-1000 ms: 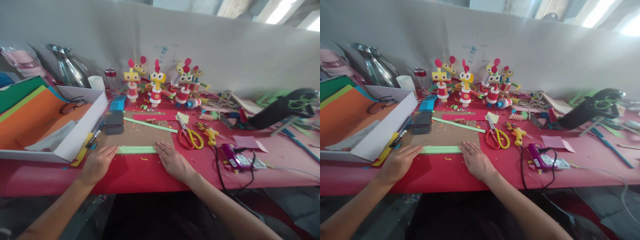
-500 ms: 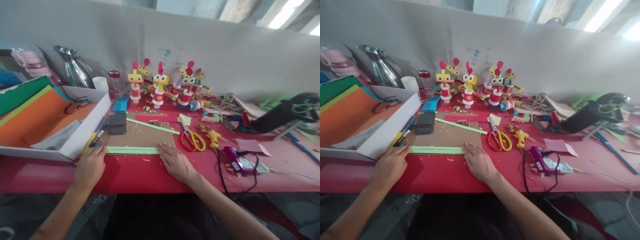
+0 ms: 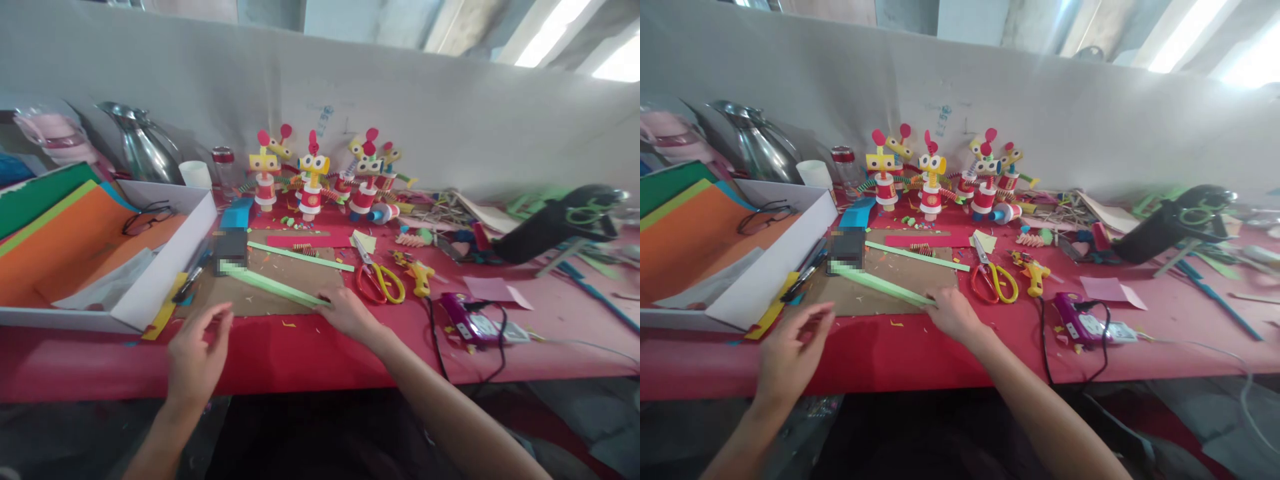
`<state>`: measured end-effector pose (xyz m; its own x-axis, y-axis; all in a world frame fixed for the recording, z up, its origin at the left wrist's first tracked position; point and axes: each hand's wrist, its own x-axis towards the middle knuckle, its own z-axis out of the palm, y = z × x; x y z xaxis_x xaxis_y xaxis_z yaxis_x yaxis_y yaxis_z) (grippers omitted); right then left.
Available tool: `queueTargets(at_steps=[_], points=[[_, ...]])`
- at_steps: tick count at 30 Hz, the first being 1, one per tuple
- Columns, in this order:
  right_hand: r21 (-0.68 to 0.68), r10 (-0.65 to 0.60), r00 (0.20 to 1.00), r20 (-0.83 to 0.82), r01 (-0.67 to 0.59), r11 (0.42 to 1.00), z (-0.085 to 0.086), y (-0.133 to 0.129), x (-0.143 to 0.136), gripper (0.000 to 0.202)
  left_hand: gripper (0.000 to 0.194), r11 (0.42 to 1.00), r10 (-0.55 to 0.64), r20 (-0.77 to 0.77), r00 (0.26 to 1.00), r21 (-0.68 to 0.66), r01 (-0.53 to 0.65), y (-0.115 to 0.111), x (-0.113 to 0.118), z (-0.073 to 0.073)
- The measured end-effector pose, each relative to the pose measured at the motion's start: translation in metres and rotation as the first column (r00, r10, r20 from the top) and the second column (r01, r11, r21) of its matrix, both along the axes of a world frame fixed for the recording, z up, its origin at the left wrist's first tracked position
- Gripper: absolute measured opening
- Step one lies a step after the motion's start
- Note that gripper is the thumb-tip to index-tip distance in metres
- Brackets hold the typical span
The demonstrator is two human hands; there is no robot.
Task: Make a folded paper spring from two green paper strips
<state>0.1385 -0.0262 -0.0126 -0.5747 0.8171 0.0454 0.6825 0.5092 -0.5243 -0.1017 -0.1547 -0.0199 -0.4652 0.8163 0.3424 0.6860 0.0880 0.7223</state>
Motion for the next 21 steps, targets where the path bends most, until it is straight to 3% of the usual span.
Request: queueTargets(at_steps=[1,3,6,8,11,13,15,17,19,21], points=[[-0.022,-0.007,0.998,-0.057,0.005,1.000,0.002,-0.003,0.000,0.007,0.031,0.995,-0.048,0.171,0.984,-0.079,0.062,0.003,0.011,0.001],[-0.076,-0.036,0.981,-0.189,0.022,0.997,0.006,-0.011,-0.003,0.010,0.041,0.964,-0.129,0.506,0.853,-0.137,0.227,0.013,0.033,0.002],[-0.194,-0.110,0.931,-0.349,0.043,0.980,0.007,-0.028,-0.013,0.013,0.051,0.942,-0.202,0.833,0.515,0.021,0.336,0.040,0.062,0.009],[-0.219,-0.147,0.907,-0.394,0.063,0.974,0.004,-0.038,-0.020,0.015,0.055,0.947,-0.215,0.906,0.363,0.103,0.304,0.060,0.075,0.016],[-0.240,-0.176,0.877,-0.447,0.072,0.968,-0.001,-0.041,-0.024,0.021,0.047,0.945,-0.218,0.911,0.351,0.108,0.307,0.082,0.081,0.026],[-0.310,-0.220,0.823,-0.523,0.056,0.949,0.001,-0.032,-0.021,0.027,0.037,0.882,-0.237,0.906,0.352,0.049,0.468,0.091,0.075,0.029],[-0.411,-0.287,0.729,-0.622,0.008,0.912,0.008,-0.016,-0.013,0.032,0.033,0.759,-0.246,0.916,0.317,-0.021,0.650,0.097,0.064,0.032],[-0.489,-0.311,0.640,-0.703,-0.117,0.864,0.016,0.001,-0.007,0.036,0.033,0.599,-0.305,0.897,0.319,-0.080,0.797,0.101,0.053,0.035],[-0.500,-0.293,0.598,-0.746,-0.213,0.839,0.020,0.016,-0.007,0.033,0.033,0.467,-0.380,0.866,0.325,-0.123,0.875,0.106,0.044,0.039],[-0.535,-0.339,0.573,-0.746,-0.212,0.818,0.017,0.026,-0.012,0.033,0.033,0.373,-0.448,0.814,0.371,-0.207,0.904,0.113,0.042,0.042]])
